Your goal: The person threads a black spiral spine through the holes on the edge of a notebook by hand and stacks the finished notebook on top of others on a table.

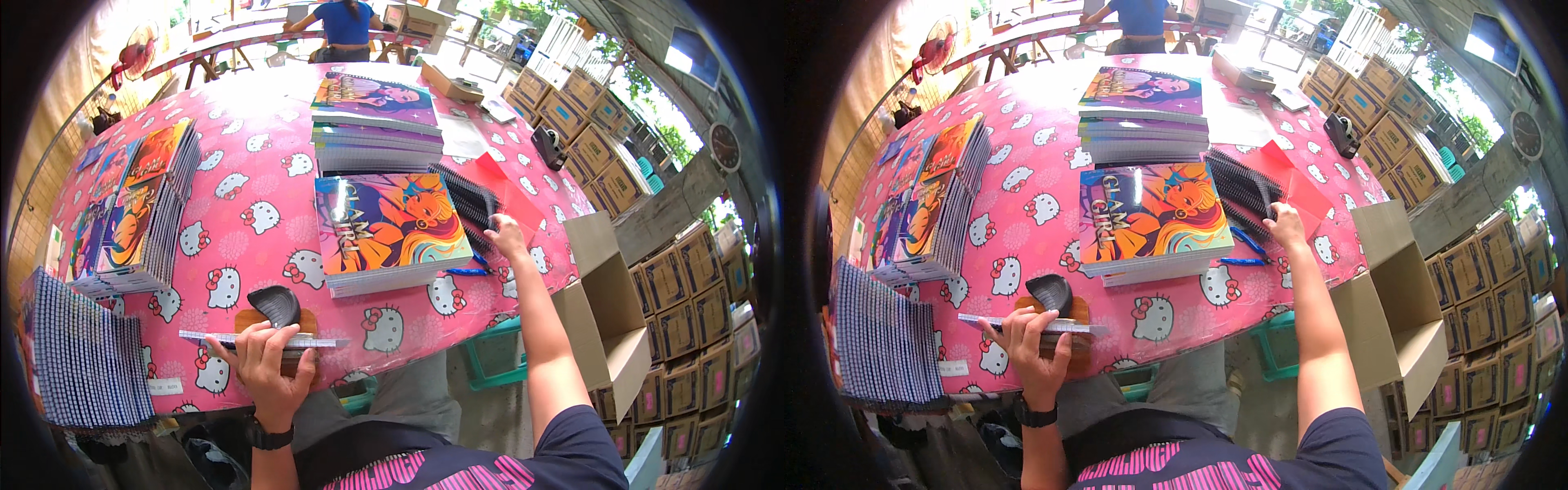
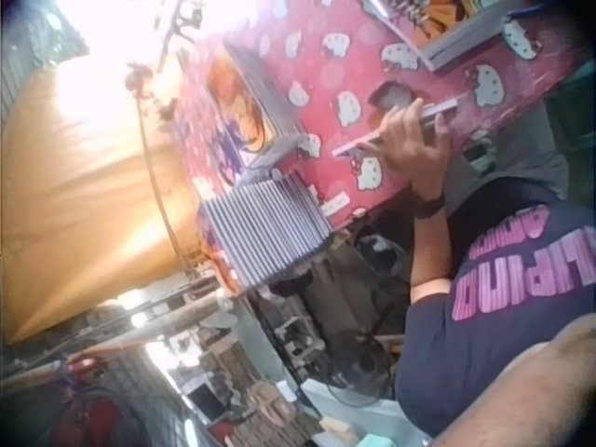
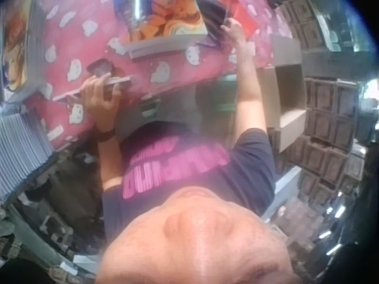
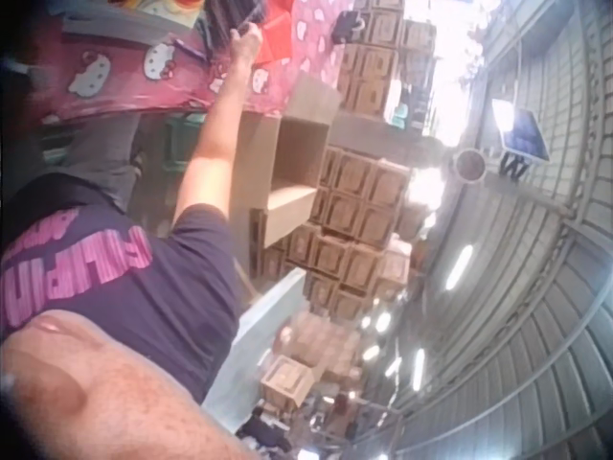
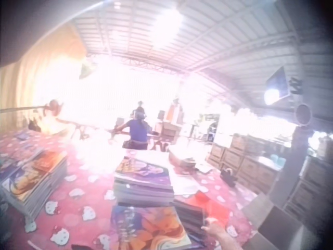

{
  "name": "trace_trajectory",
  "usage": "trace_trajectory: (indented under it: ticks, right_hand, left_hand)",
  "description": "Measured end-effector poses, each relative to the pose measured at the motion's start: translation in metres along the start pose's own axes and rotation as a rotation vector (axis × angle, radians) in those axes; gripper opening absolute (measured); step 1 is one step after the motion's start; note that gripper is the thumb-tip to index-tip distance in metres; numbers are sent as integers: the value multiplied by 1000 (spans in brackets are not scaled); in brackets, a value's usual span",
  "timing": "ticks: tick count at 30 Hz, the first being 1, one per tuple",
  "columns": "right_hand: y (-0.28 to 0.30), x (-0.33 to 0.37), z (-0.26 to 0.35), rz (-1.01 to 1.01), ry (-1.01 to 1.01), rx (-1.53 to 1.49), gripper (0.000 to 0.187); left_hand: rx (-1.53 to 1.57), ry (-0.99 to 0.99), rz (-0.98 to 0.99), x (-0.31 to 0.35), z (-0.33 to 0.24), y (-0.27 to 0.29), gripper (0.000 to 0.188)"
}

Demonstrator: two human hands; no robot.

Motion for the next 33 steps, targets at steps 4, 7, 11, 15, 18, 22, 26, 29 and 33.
trace_trajectory:
  ticks: [4, 7, 11, 15, 18, 22, 26, 29, 33]
  right_hand:
    - [-19, -11, 12, 44, -63, 161, 38]
    - [-16, -27, 16, 238, -26, 203, 36]
    - [27, -28, 24, 184, 97, -92, 28]
    - [46, -21, 44, -56, 220, 48, 24]
    - [51, -9, 65, -20, 218, 149, 22]
    - [36, -4, 42, 153, 112, 71, 20]
    - [29, -2, 39, 209, 40, -59, 25]
    - [12, 5, 38, 115, 119, -101, 43]
    - [-18, 15, 63, 190, 131, 39, 44]
  left_hand:
    - [-18, -11, -3, 3, 2, 0, 30]
    - [-13, -6, -6, 4, 1, 1, 29]
    - [2, 4, -4, 3, 0, 0, 29]
    - [2, 9, -2, 3, 1, 0, 29]
    - [9, 22, -8, 0, 1, 2, 28]
    - [5, 8, -13, 1, -1, 1, 28]
    - [-5, 12, -20, 2, 0, 0, 29]
    - [11, 12, -25, 1, -1, -1, 29]
    - [-17, 10, -23, 4, 2, 0, 28]
Point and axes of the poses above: each hand's wrist, its own x-axis away from the middle knuckle, its own y-axis out of the back of the hand, z = x × y, the point moved 6 cm from there along -x, towards the middle knuckle, and after that the axes turned 8 degrees about -y, right-handed, at the moved point
